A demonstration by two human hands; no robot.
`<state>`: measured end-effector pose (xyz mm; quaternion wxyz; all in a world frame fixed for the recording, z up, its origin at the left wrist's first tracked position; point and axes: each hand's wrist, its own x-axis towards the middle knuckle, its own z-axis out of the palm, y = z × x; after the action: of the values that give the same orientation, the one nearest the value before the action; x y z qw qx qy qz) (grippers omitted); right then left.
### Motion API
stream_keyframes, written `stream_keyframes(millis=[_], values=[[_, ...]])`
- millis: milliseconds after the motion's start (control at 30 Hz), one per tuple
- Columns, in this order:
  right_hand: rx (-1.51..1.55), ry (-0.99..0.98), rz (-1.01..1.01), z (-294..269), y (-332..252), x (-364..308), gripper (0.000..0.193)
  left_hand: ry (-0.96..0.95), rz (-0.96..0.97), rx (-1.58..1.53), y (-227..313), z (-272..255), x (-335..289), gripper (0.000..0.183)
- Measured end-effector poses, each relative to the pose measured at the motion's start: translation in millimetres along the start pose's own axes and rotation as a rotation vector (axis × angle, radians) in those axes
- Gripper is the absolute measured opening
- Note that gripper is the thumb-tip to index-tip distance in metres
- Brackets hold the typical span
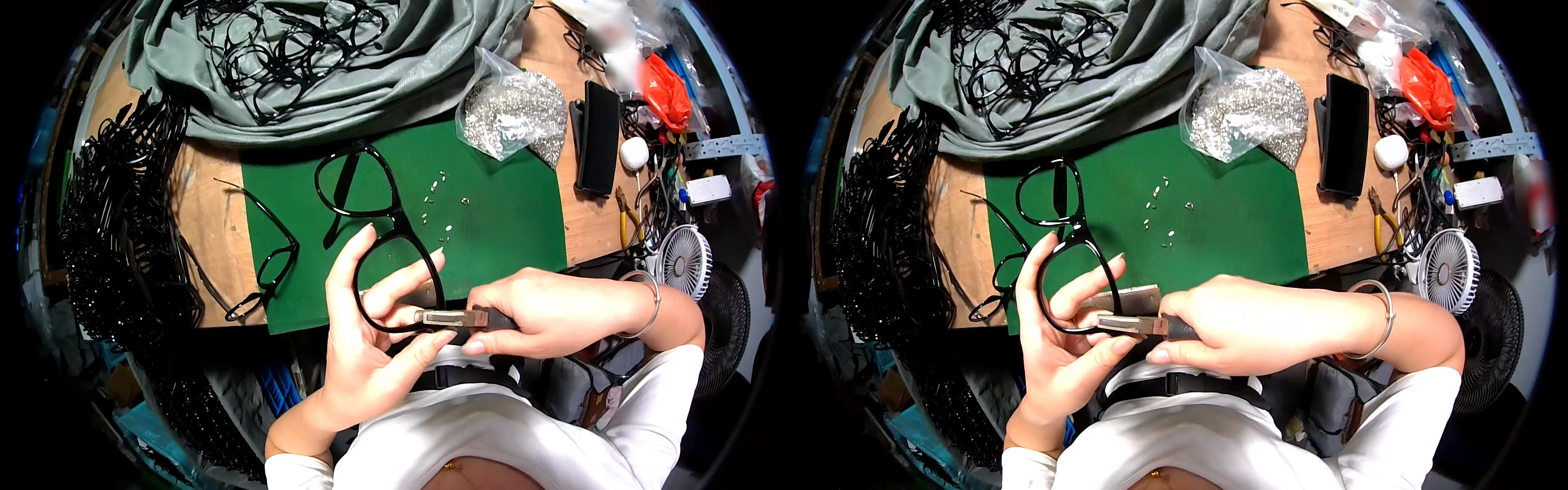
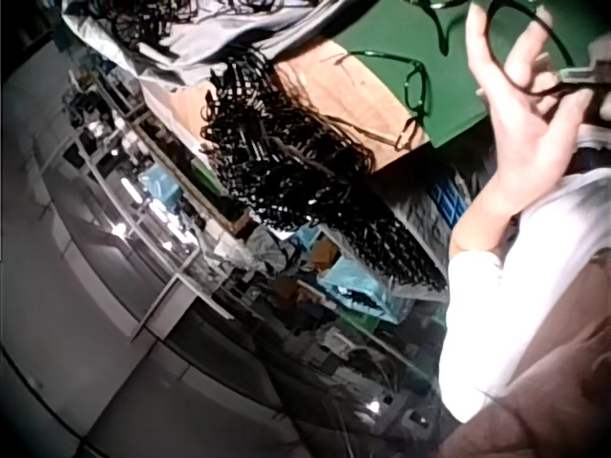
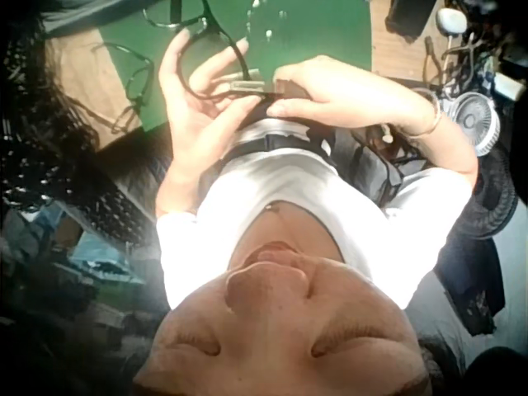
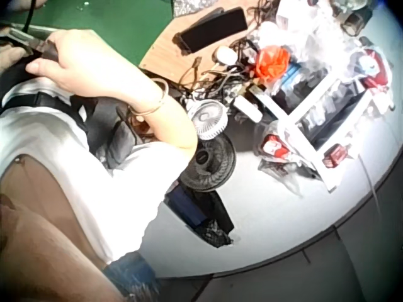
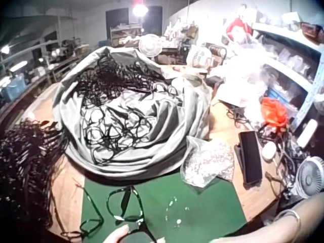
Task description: The person uses pliers to remove small metal pieces from the temples of black eyeglass frames. After processing several frames, the person places them into a large bin and then moves a green basket and a plastic bag on the floor.
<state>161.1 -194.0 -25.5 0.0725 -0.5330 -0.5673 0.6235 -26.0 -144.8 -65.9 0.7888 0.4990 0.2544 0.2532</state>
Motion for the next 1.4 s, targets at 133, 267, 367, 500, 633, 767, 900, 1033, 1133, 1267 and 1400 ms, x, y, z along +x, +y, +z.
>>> stream_keyframes(millis=[133,267,367,500,633,767,900,1033,1133,1267,1400], values=[[-0.120,0.109,0.030,11,6,1,0.035,0.000,-0.029,-0.017,-1,3,1,0.083],[0.029,-0.081,0.116,-5,1,0,0.038,-0.005,-0.062,-0.001,-1,2,3,0.082],[0.106,0.076,-0.126,-2,27,-1,0.044,0.036,-0.068,0.007,-2,1,4,0.082],[-0.284,0.500,-0.097,21,65,14,0.047,0.021,-0.093,0.032,-8,3,10,0.081],[-0.702,0.589,-0.081,43,79,28,0.052,0.038,-0.008,0.022,-19,-2,-5,0.081],[-0.595,0.617,-0.056,35,76,22,0.042,0.048,0.035,-0.010,-22,-8,-38,0.071],[-0.509,0.706,-0.101,19,78,34,0.021,0.148,-0.174,-0.048,-28,8,-29,0.072],[-0.478,0.733,-0.061,24,92,58,0.018,0.045,-0.177,-0.189,-19,0,-30,0.087],[-0.505,0.733,-0.089,27,90,57,0.016,-0.082,-0.271,-0.467,-19,-21,-38,0.070],[-0.435,0.641,-0.047,26,83,52,0.014,0.081,-0.401,-0.339,-24,-19,-36,0.024],[-0.266,0.629,0.000,23,80,49,0.015,0.146,-0.170,-0.148,-38,-8,-32,0.020]])
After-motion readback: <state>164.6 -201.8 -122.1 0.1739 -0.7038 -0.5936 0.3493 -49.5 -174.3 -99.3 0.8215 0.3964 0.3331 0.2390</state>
